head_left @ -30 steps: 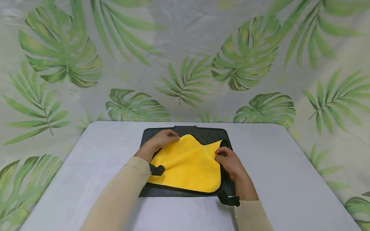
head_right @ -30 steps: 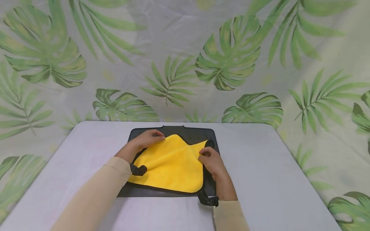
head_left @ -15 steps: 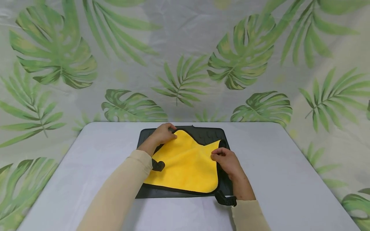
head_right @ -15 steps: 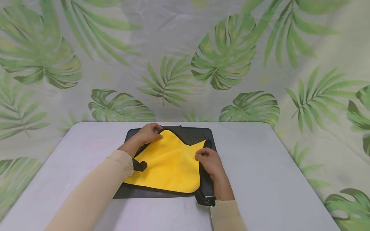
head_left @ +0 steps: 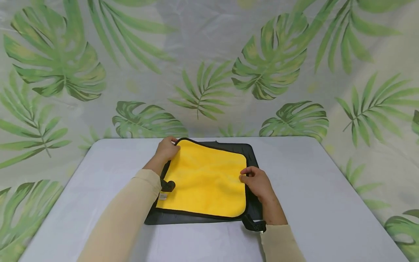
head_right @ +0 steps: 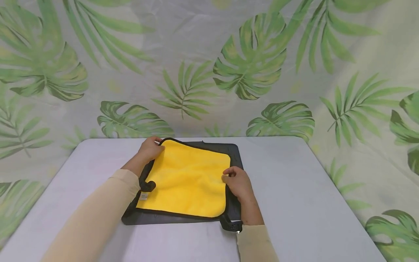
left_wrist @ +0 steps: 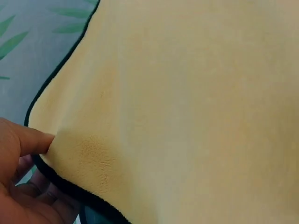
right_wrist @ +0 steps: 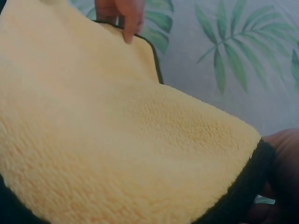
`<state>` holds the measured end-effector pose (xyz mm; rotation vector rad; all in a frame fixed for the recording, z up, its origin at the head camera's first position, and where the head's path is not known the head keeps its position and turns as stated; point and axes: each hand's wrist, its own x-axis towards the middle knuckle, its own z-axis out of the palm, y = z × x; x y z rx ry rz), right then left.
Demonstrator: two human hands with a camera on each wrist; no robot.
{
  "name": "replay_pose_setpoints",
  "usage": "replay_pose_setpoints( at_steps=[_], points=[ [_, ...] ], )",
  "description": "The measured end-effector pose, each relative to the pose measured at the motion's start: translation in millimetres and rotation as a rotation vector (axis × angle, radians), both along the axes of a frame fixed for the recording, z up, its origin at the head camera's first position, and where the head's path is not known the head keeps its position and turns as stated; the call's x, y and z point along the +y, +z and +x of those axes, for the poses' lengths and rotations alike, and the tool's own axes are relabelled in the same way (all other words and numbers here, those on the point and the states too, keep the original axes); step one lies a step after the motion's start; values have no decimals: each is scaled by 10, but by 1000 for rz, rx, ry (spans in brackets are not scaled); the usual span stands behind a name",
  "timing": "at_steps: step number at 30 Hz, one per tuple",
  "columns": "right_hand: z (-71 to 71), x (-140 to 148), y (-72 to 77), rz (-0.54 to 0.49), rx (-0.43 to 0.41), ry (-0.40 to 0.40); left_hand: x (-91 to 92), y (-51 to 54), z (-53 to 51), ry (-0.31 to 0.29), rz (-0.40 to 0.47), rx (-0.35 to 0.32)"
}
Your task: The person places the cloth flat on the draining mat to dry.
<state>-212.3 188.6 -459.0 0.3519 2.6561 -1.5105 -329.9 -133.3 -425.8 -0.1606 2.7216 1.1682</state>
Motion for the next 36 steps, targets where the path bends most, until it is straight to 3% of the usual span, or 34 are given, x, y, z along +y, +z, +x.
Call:
replay_pose_setpoints(
  at_steps=[4,11,15,20,23,30,36],
  points=[
    [8,-3,5,18,6,5,-99,5,33,35,16,-12],
    [-61,12,-36,-75,-8,-23,-233,-22,103,-45,24,-107],
    [-162,30,-66,-174,-58,-55,-285,-51,116,-62,15,-150],
    [-351,73,-51,-226,-92,-85,-295,-41,132,-86,83,-236],
    [-481,91,-32,-196,-105,-63,-307,-39,136,-106,103,-266],
    [-742,120,-16,-3,-72,-36,-347,-82,143,-112,93,-277],
    [-922,113,34,31,-50,-18,-418,-80,180,-100,106,-295]
  ],
)
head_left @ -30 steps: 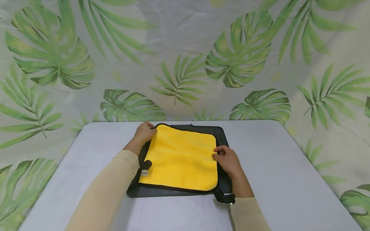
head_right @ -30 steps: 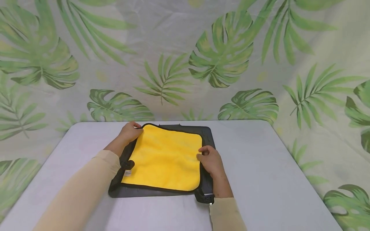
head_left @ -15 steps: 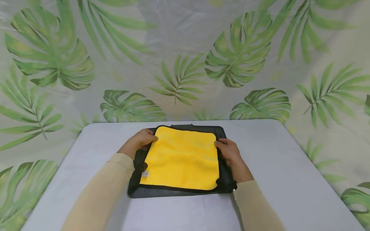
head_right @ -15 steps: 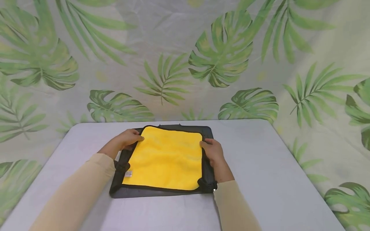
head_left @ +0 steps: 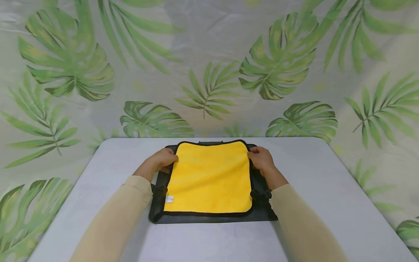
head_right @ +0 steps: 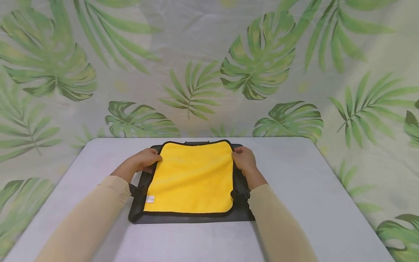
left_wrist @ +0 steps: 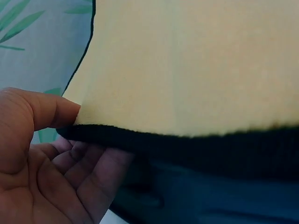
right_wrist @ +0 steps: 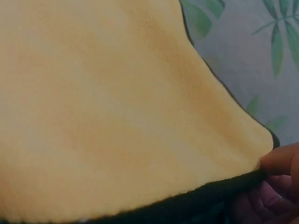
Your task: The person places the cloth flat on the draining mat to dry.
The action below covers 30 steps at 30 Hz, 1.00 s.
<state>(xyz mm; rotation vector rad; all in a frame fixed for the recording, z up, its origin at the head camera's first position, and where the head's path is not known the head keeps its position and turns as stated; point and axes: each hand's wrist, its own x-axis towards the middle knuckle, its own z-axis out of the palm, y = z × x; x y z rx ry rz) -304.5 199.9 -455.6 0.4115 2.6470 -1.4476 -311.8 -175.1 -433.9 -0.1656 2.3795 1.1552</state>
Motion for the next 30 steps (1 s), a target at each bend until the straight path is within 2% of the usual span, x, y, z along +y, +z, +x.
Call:
replay_pose_setpoints(
  at_steps=[7,13,18,22,30],
  points=[
    [-95,-15,38,29,-19,-33,6,10,48,31,6,-17],
    [-20,-37,68,81,-47,20,-41,26,164,38,-6,-43],
    [160,-31,101,98,-100,157,-105,44,342,-3,-10,-38],
    [343,-7,106,117,-117,272,-157,19,506,-29,6,-46],
    [760,71,115,86,-164,354,-247,-26,943,-143,103,-124]
  ],
)
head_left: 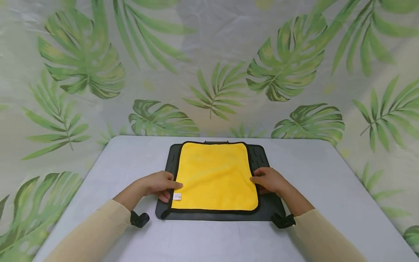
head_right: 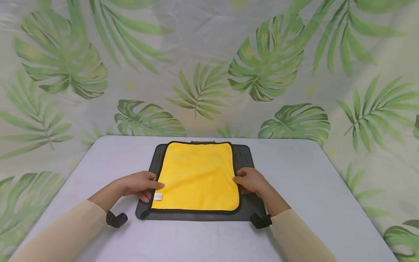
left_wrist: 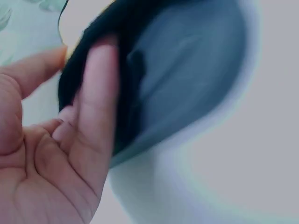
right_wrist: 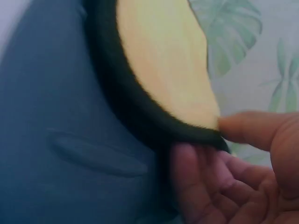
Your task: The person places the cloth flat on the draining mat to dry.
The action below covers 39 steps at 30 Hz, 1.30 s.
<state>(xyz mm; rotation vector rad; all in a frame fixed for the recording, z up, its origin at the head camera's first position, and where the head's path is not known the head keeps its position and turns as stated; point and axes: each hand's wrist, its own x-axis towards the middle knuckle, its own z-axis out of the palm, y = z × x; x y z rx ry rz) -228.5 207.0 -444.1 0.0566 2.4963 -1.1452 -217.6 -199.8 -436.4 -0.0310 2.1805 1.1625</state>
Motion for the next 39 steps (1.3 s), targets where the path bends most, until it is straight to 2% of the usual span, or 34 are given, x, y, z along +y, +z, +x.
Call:
replay_pose_setpoints(
  at_steps=[3,7,12,15,20,25,28,30,32,34,37,39],
  points=[
    [191,29,34,-32,-52,48,-29,-11,134,-28,33,-25],
    [409,83,29,-102,-102,100,-71,-13,250,-49,57,-30],
    [536,196,-14,-149,-63,76,-83,-18,325,-16,87,-52],
    [583,231,-37,-129,-24,71,-53,-24,371,-6,40,-24],
    [669,174,-63,-28,57,89,37,-1,448,-12,-126,96],
    [730,83,-57,150,174,120,107,64,510,-15,-240,168],
    [749,24,-33,304,279,174,151,131,559,-55,-354,226],
    [755,-40,-17,393,344,210,213,181,595,-97,-456,295],
    [758,-133,-8,449,423,281,316,215,621,-134,-563,381],
    [757,-253,-1,444,495,378,450,222,624,-179,-655,494],
    [726,-451,-10,393,557,549,677,164,580,-259,-721,640],
    [687,-566,-27,375,551,653,813,112,534,-331,-732,679]
  ],
)
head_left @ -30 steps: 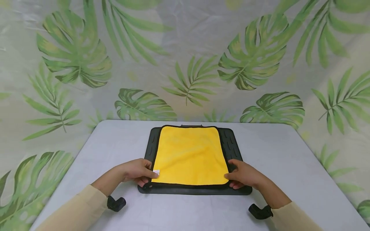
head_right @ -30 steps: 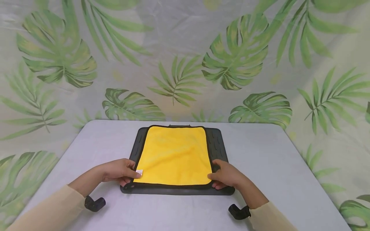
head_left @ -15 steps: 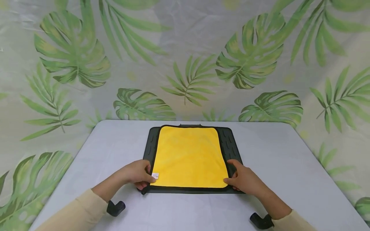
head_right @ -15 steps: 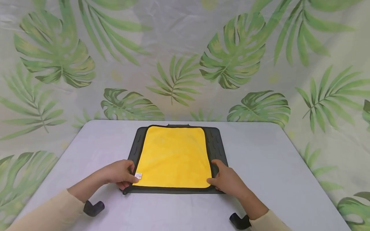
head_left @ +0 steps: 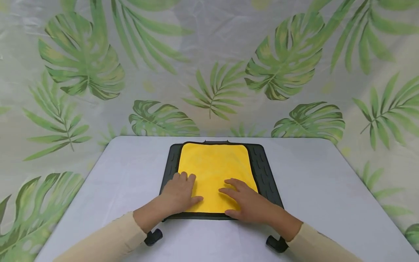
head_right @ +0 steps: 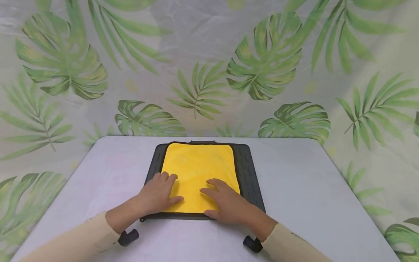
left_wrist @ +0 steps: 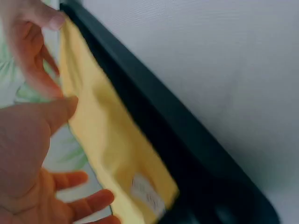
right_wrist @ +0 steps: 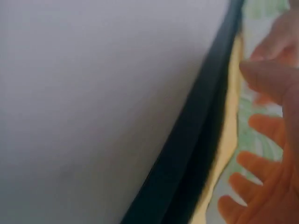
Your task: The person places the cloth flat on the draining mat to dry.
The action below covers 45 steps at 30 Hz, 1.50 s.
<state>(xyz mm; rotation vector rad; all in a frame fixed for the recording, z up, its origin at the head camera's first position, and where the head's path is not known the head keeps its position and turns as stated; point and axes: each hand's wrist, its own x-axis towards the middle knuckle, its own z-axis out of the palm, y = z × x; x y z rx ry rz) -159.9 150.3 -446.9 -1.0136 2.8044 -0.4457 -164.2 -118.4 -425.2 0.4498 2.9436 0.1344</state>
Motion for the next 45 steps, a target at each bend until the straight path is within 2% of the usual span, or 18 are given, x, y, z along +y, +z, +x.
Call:
replay_pose_setpoints(
  at_steps=[4,6,8,13,17,19,21,23,27,30,32,35,39,42,45],
  points=[
    [-80,-132,-40,76,-70,78,208,-100,-78,-108,1,-104],
    [-113,-129,-70,92,-88,76,266,-132,-96,-135,2,-158],
    [-152,-76,-105,88,-93,54,279,-158,-105,-152,-13,-181],
    [-302,210,-163,80,-65,-80,155,-112,-99,-109,-54,-245],
    [-421,437,-139,104,-46,-200,-2,-50,-99,-62,-67,-291],
    [-438,486,-120,118,-38,-236,-67,-19,-110,-34,-74,-297],
    [-423,466,-105,127,-16,-234,-112,-24,-155,-10,-74,-299],
    [-384,369,-101,130,3,-203,-112,-32,-211,7,-74,-295],
    [-340,43,-76,103,-46,-59,3,-84,-364,4,-72,-310],
    [-402,-168,-57,102,-112,21,115,-86,-503,-25,-64,-313],
    [-495,-253,-55,120,-127,33,153,-79,-618,-27,-59,-307],
    [-679,-293,-70,125,-150,-10,121,-71,-795,12,-52,-298],
    [-918,-185,-105,116,-193,-94,-18,-23,-975,116,-44,-300],
    [-1054,-33,-99,125,-215,-137,-126,34,-1037,166,-57,-309],
    [-1163,124,-72,158,-231,-183,-208,85,-1053,174,-89,-329]
  ],
)
